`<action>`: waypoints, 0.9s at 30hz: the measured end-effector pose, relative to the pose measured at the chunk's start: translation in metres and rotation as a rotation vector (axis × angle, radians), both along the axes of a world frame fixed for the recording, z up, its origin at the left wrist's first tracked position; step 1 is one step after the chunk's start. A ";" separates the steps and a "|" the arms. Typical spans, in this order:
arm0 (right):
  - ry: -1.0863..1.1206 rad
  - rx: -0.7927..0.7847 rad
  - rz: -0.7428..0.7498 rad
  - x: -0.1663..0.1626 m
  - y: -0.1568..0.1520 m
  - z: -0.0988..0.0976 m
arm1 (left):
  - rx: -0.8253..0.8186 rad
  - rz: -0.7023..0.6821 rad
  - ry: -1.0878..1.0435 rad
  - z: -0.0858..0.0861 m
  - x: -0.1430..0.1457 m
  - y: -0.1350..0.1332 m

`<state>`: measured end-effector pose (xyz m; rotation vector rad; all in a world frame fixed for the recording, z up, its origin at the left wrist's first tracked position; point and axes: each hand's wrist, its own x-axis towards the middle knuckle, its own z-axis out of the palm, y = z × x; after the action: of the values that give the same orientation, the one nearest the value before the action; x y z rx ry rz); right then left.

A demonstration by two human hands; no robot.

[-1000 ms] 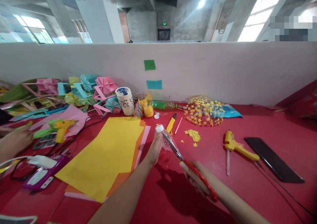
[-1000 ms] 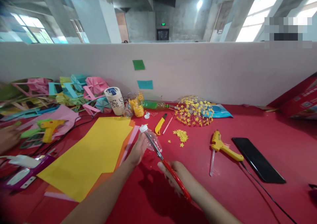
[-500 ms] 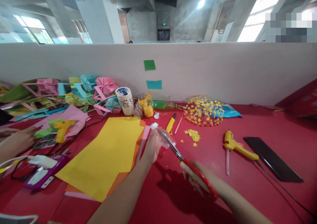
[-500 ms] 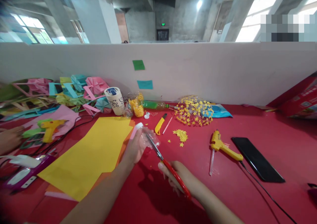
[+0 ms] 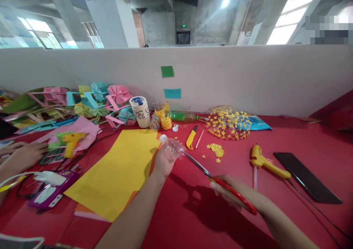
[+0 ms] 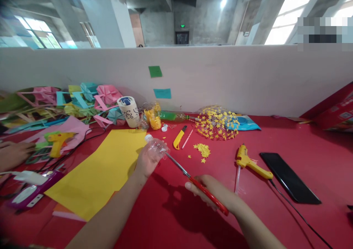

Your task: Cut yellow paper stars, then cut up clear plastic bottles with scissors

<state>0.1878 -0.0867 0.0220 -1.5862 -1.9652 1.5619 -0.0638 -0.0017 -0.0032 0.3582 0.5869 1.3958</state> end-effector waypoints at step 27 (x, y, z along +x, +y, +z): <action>0.073 -0.109 -0.078 -0.026 -0.007 0.005 | 0.034 -0.035 0.037 -0.009 0.011 -0.003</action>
<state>0.1623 -0.0937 0.0272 -1.6005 -1.7870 1.6975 -0.0527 -0.0052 -0.0120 0.4207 0.5848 1.3696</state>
